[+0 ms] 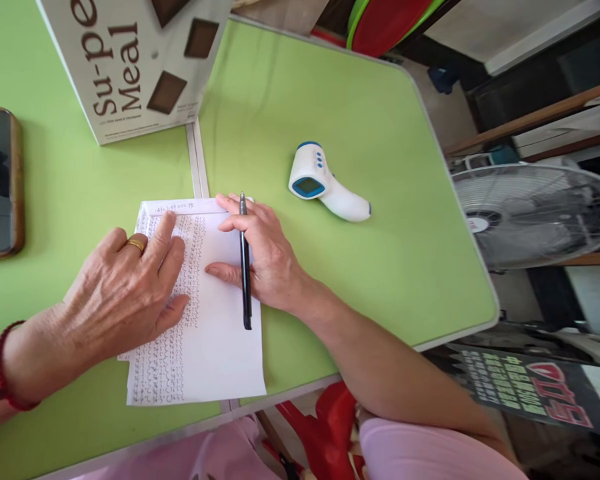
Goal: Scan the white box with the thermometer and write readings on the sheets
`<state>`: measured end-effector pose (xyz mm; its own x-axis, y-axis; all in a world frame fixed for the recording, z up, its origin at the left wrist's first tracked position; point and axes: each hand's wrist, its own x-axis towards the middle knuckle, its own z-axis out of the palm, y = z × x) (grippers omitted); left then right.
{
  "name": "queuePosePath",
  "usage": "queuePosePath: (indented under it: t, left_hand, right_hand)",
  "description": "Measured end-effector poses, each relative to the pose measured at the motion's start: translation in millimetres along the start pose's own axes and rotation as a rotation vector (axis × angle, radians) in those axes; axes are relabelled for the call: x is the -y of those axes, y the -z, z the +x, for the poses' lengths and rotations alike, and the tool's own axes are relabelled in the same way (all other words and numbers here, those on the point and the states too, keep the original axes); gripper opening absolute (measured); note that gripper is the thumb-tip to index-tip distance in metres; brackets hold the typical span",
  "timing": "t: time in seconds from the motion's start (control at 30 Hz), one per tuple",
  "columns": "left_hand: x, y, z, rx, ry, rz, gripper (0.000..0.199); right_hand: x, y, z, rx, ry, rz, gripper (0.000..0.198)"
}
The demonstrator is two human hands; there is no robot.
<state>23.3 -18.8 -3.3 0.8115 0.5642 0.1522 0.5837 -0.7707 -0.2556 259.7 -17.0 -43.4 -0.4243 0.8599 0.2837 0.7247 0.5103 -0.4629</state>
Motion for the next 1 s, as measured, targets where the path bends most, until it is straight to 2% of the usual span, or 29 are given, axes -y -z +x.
queuePosePath:
  t: [1.0]
  left_hand:
    - [5.8, -0.2, 0.5, 0.022, -0.025, -0.058, 0.04]
  right_hand:
    - [0.7, 0.6, 0.6, 0.019, -0.023, 0.002, 0.049]
